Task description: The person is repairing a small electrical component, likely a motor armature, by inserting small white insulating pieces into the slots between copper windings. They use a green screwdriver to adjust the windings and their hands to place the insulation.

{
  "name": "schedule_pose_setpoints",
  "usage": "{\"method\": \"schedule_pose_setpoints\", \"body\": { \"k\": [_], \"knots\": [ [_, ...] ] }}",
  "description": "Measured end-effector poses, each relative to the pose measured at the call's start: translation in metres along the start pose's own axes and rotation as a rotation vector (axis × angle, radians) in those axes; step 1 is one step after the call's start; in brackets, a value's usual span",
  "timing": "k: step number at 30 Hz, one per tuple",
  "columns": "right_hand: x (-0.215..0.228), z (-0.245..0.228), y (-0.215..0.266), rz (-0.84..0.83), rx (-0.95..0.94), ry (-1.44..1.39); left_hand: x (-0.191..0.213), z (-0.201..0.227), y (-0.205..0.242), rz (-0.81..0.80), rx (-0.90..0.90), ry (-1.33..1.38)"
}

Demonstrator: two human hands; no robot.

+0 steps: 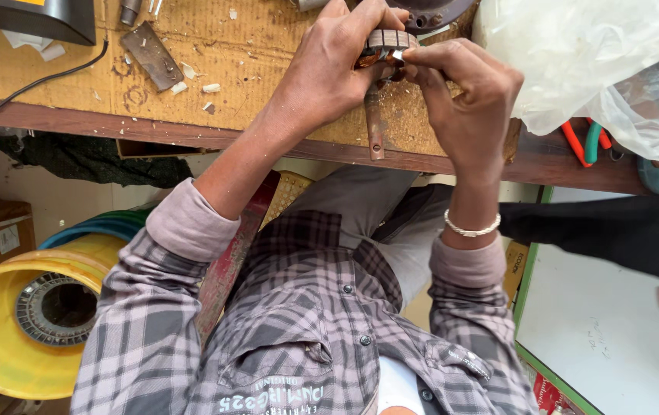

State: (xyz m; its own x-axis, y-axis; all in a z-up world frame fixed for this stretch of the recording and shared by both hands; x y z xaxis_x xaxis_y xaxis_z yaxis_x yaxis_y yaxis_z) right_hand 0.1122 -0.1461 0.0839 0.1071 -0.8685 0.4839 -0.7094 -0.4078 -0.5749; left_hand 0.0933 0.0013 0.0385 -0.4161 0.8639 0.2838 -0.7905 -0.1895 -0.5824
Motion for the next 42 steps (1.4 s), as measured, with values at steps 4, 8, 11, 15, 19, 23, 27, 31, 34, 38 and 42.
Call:
{"method": "schedule_pose_setpoints", "body": {
  "k": [4, 8, 11, 15, 19, 23, 27, 31, 34, 38, 42],
  "knots": [
    [-0.001, -0.006, -0.008, -0.061, -0.074, -0.03, 0.001, 0.003, 0.002, 0.03, -0.025, -0.029],
    [-0.004, -0.016, -0.006, -0.1, 0.022, 0.059, -0.003, 0.0, 0.003, 0.008, -0.008, -0.069],
    [-0.003, -0.02, -0.005, -0.17, 0.145, 0.122, -0.003, 0.002, 0.006, 0.005, -0.024, -0.038],
    [-0.003, -0.021, -0.005, -0.242, 0.209, 0.166, -0.005, 0.004, 0.009, 0.005, -0.04, -0.025],
    [-0.003, -0.023, -0.001, -0.232, 0.223, 0.18, -0.005, 0.006, 0.009, 0.008, -0.044, 0.009],
    [-0.009, -0.023, 0.004, -0.116, 0.263, 0.177, 0.001, 0.01, 0.01, 0.029, -0.067, -0.031],
    [-0.012, -0.036, 0.012, -0.001, 0.373, 0.282, 0.003, 0.013, 0.01, 0.023, -0.073, -0.034],
    [-0.012, -0.037, 0.016, -0.002, 0.331, 0.336, 0.0, 0.014, 0.01, -0.004, -0.071, -0.066],
    [-0.009, -0.041, 0.019, 0.027, 0.33, 0.338, -0.002, 0.019, 0.01, -0.023, -0.086, -0.078],
    [-0.005, -0.047, 0.024, 0.074, 0.264, 0.299, 0.002, 0.025, 0.014, 0.017, -0.077, -0.062],
    [0.002, -0.044, 0.027, 0.092, 0.085, 0.205, 0.002, 0.03, 0.016, 0.024, -0.045, -0.118]
  ]
}}
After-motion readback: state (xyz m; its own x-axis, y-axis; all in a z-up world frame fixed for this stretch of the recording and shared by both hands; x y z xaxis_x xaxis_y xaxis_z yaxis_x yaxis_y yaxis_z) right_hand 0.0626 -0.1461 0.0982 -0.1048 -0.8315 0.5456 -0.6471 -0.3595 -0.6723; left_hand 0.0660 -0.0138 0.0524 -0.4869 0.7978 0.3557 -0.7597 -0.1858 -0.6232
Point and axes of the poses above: each hand's wrist, its own y-axis away from the middle knuckle, its own x-axis out of the back of the hand, z = x × y, the point moved 9 cm from there along -y, towards the middle knuckle, and after that the axes turned 13 degrees about z, right-handed, at the moved point
